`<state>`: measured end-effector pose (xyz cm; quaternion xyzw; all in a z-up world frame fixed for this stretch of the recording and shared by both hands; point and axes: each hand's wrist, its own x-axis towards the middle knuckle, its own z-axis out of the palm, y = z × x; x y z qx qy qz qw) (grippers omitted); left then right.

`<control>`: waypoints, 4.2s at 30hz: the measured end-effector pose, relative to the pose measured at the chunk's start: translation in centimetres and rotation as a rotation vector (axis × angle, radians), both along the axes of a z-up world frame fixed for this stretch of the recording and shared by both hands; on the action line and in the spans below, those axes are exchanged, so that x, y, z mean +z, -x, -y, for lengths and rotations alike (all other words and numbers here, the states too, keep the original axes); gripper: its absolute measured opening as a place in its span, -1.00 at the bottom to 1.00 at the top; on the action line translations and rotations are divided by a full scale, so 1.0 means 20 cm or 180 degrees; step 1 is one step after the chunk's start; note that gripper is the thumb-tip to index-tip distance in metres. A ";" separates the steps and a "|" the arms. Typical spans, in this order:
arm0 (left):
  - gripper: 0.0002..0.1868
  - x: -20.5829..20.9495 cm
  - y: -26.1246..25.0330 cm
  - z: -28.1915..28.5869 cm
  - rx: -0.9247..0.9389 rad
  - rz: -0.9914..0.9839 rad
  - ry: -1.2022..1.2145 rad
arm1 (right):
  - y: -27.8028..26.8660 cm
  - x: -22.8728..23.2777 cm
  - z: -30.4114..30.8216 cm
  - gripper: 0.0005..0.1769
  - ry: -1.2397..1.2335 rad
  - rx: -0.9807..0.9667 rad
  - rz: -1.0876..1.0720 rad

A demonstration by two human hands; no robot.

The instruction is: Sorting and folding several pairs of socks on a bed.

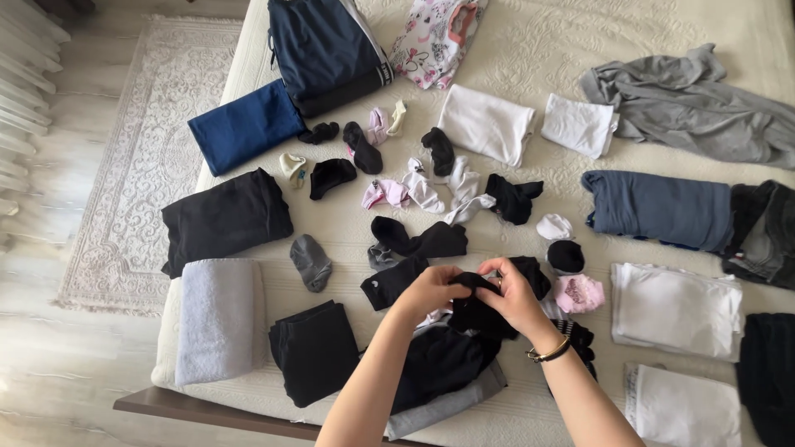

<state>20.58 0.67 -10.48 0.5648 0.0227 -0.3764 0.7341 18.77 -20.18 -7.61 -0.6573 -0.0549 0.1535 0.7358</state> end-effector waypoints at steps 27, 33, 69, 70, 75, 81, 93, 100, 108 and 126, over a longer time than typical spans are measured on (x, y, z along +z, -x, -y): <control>-0.70 0.17 -0.02 -0.23 0.2011 0.0659 0.0044 | -0.69 -0.12 0.65 -0.71 0.0984 -0.1674 0.0351; -0.72 0.33 0.20 -0.26 0.2158 0.1094 -0.0504 | -0.26 0.10 0.76 -0.82 0.0571 -0.1929 -0.0177; -0.91 0.63 1.10 -0.61 0.2829 0.1538 -0.0836 | 0.55 0.10 -0.18 -0.63 0.0760 0.0763 -0.0623; -0.91 0.63 1.09 -0.61 0.2836 0.1537 -0.0840 | 0.49 -0.03 -0.14 -0.63 0.0759 0.0771 -0.0623; -0.90 0.58 1.08 -0.59 0.2700 0.1598 -0.0720 | 0.28 -0.51 0.00 -0.59 0.1924 0.0414 0.0463; -0.87 0.58 1.07 -0.59 0.2628 0.1421 -0.0898 | 0.46 -0.19 -0.38 -0.75 0.2939 0.0579 0.2453; -0.84 0.55 1.13 -0.65 0.2615 0.1482 -0.1070 | 0.40 -0.09 -0.64 -0.76 0.2314 0.2059 0.2231; -0.84 0.55 1.12 -0.63 0.2730 0.1288 -0.1067 | 0.24 -0.12 -0.51 -0.80 0.0964 0.1064 0.0289; -0.73 0.45 1.06 -0.61 0.2847 0.0748 -0.0088 | 0.30 0.20 -0.42 -0.71 -0.0485 0.0645 -0.0280; -0.65 0.69 0.97 -0.32 0.2120 0.1252 -0.0159 | 0.47 0.58 -0.55 -0.68 0.0996 0.0337 0.1407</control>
